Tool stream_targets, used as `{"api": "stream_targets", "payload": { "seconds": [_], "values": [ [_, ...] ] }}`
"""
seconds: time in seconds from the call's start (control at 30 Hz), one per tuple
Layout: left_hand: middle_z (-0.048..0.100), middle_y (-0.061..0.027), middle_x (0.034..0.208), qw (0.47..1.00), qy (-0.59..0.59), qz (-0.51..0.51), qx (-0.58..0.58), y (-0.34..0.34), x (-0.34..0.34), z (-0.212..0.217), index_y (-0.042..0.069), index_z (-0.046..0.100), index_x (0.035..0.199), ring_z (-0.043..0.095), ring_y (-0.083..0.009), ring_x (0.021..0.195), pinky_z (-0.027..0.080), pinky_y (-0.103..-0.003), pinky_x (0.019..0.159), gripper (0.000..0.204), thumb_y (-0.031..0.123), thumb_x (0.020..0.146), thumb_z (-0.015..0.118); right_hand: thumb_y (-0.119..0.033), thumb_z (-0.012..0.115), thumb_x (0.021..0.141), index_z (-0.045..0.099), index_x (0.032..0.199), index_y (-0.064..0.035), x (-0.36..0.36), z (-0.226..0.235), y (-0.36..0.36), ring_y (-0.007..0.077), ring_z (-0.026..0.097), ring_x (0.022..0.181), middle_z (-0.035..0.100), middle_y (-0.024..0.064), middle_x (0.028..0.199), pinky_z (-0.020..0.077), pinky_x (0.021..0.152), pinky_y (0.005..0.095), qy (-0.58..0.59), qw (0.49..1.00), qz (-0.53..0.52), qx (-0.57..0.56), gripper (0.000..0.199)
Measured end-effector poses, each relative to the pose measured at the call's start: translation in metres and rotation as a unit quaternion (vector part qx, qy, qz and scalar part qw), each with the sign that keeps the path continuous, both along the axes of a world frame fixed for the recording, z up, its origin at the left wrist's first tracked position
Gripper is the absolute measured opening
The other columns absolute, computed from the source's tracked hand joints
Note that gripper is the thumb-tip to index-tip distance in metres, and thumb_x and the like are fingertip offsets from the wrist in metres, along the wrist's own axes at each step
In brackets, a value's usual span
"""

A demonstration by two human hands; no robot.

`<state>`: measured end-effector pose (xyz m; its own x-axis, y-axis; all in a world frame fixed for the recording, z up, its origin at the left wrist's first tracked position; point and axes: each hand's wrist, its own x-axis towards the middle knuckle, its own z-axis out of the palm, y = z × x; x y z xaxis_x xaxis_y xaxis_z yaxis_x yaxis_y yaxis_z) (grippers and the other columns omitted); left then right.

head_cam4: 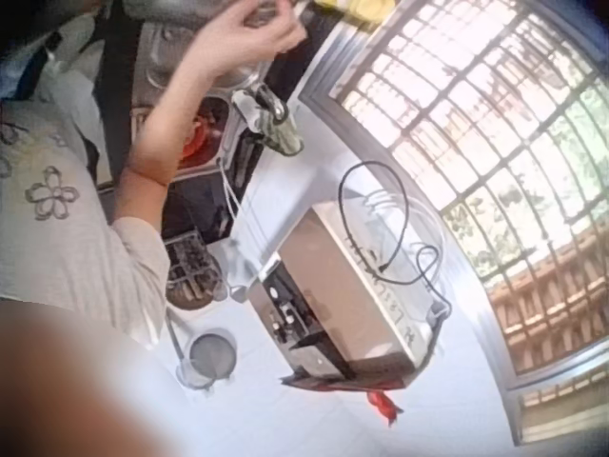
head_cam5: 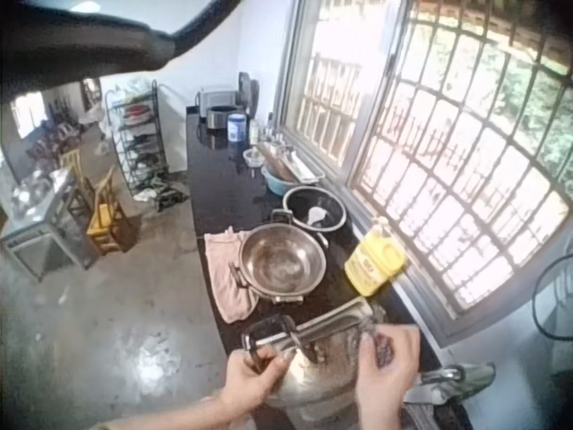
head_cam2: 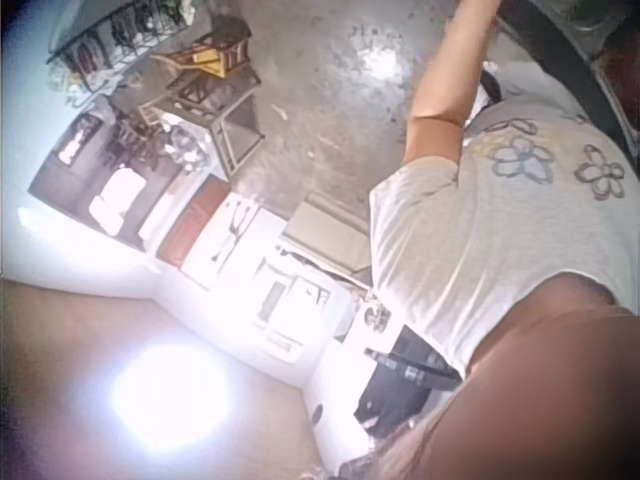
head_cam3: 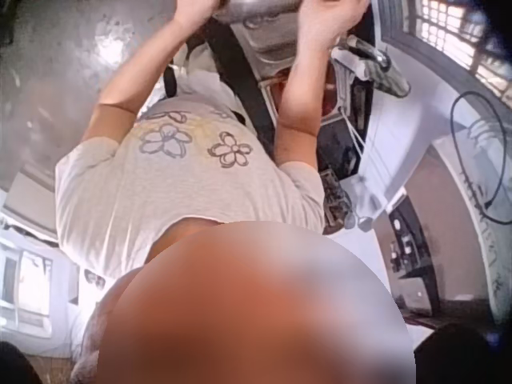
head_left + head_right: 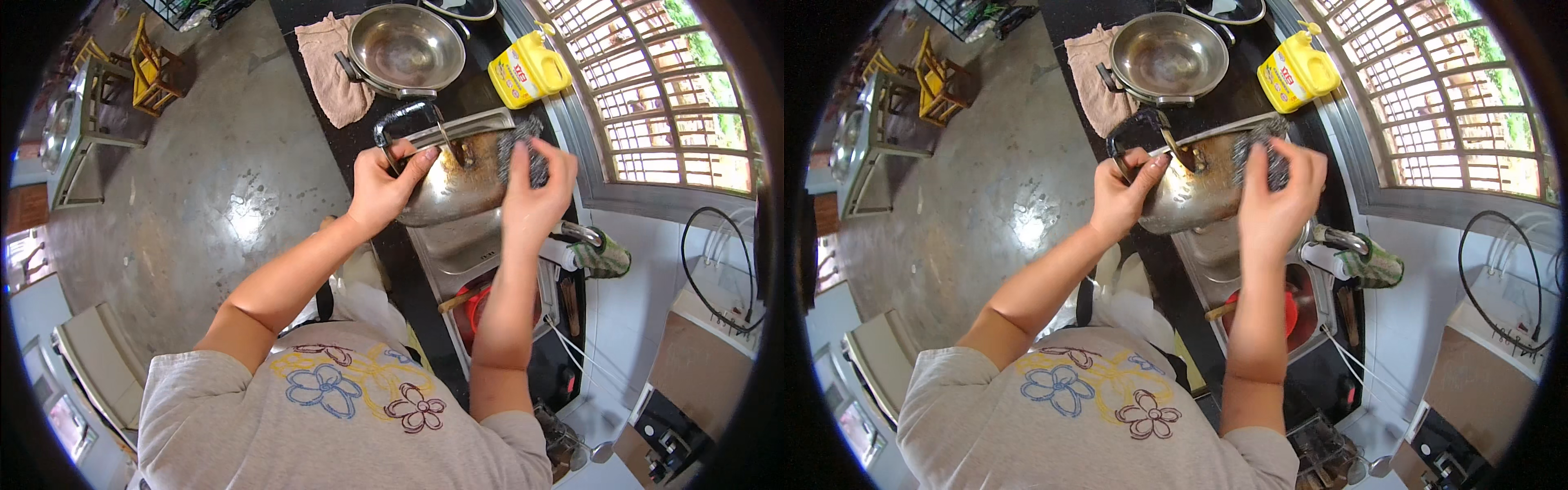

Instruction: The person washes a metal pot in a kitchen sink using a steel wool scrubber and dish soap. They scrub the interior and exterior surfaces of the pot thoroughly, rinsing it under running water.

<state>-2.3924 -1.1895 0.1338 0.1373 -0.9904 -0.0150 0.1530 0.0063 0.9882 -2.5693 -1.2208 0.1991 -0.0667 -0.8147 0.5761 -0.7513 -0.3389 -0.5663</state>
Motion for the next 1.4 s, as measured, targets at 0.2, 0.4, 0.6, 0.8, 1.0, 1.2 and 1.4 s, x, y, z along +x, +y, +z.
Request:
{"api": "stream_targets", "payload": {
  "seconds": [0.2,0.4,0.6,0.8,1.0,1.2,1.4],
  "values": [
    [0.052,0.0086,0.066,0.998,0.000,-0.013,0.055,0.008,-0.003,0.000,0.002,0.066,0.077,0.041,-0.0017,0.061,0.032,-0.023,0.052,0.028,0.022,0.096,0.069,-0.006,0.077,0.079,0.066,0.092,-0.0056,0.007,-0.013,0.002,0.0282,0.059,0.093,0.059,0.0111,0.094,0.0442,0.088,0.0411,-0.009,1.000,0.003,0.007,0.017],
    [0.054,0.0019,0.058,0.999,-0.005,-0.003,0.047,0.006,-0.005,-0.013,0.000,0.070,0.081,0.045,-0.0057,0.053,0.039,-0.027,0.050,0.031,0.028,0.094,0.071,-0.006,0.076,0.078,0.066,0.097,-0.0050,0.019,-0.014,0.020,0.0297,0.057,0.099,0.060,0.0115,0.100,0.0443,0.091,0.0417,0.048,0.995,0.084,-0.006,0.021],
    [0.063,-0.0091,0.059,0.987,-0.129,-0.014,0.092,-0.002,-0.006,-0.004,0.001,0.073,0.086,0.056,-0.0150,0.051,0.046,-0.033,0.054,0.038,0.038,0.088,0.072,-0.002,0.072,0.081,0.064,0.116,-0.0020,0.002,-0.024,0.012,0.0348,0.059,0.111,0.063,0.0150,0.119,0.0455,0.098,0.0428,0.010,0.998,0.068,0.009,0.035],
    [0.062,0.0034,0.080,0.981,-0.095,-0.170,0.016,-0.017,0.007,0.001,-0.003,0.067,0.099,0.052,-0.0028,0.072,0.045,-0.024,0.061,0.027,0.022,0.092,0.074,-0.003,0.069,0.083,0.061,0.131,-0.0019,-0.001,-0.025,0.026,0.0334,0.056,0.115,0.058,0.0138,0.129,0.0445,0.098,0.0420,0.097,0.983,0.159,0.000,0.049],
    [0.064,-0.0052,0.096,0.970,-0.107,-0.169,-0.134,-0.017,0.001,-0.005,-0.004,0.059,0.118,0.055,-0.0099,0.087,0.050,-0.030,0.078,0.054,0.022,0.080,0.086,0.002,0.067,0.078,0.065,0.121,-0.0043,-0.004,-0.005,0.015,0.0328,0.056,0.110,0.058,0.0118,0.117,0.0460,0.094,0.0423,0.182,0.963,0.194,0.038,0.043],
    [0.063,-0.0054,0.094,0.957,-0.172,-0.235,0.002,-0.015,0.005,0.017,-0.004,0.061,0.112,0.054,-0.0102,0.087,0.050,-0.030,0.078,0.064,0.029,0.068,0.094,0.002,0.064,0.077,0.069,0.109,-0.0046,-0.005,-0.001,0.002,0.0316,0.055,0.106,0.059,0.0098,0.113,0.0437,0.093,0.0430,0.224,0.958,0.180,-0.019,0.033],
    [0.061,-0.0059,0.076,0.979,-0.016,-0.128,-0.156,-0.013,-0.004,-0.016,-0.004,0.063,0.099,0.050,-0.0087,0.071,0.049,-0.030,0.066,0.074,0.040,0.052,0.099,0.001,0.066,0.074,0.069,0.102,-0.0043,0.002,-0.002,0.024,0.0315,0.056,0.102,0.059,0.0091,0.103,0.0441,0.090,0.0424,0.165,0.951,0.260,0.033,0.029]
  ]
}}
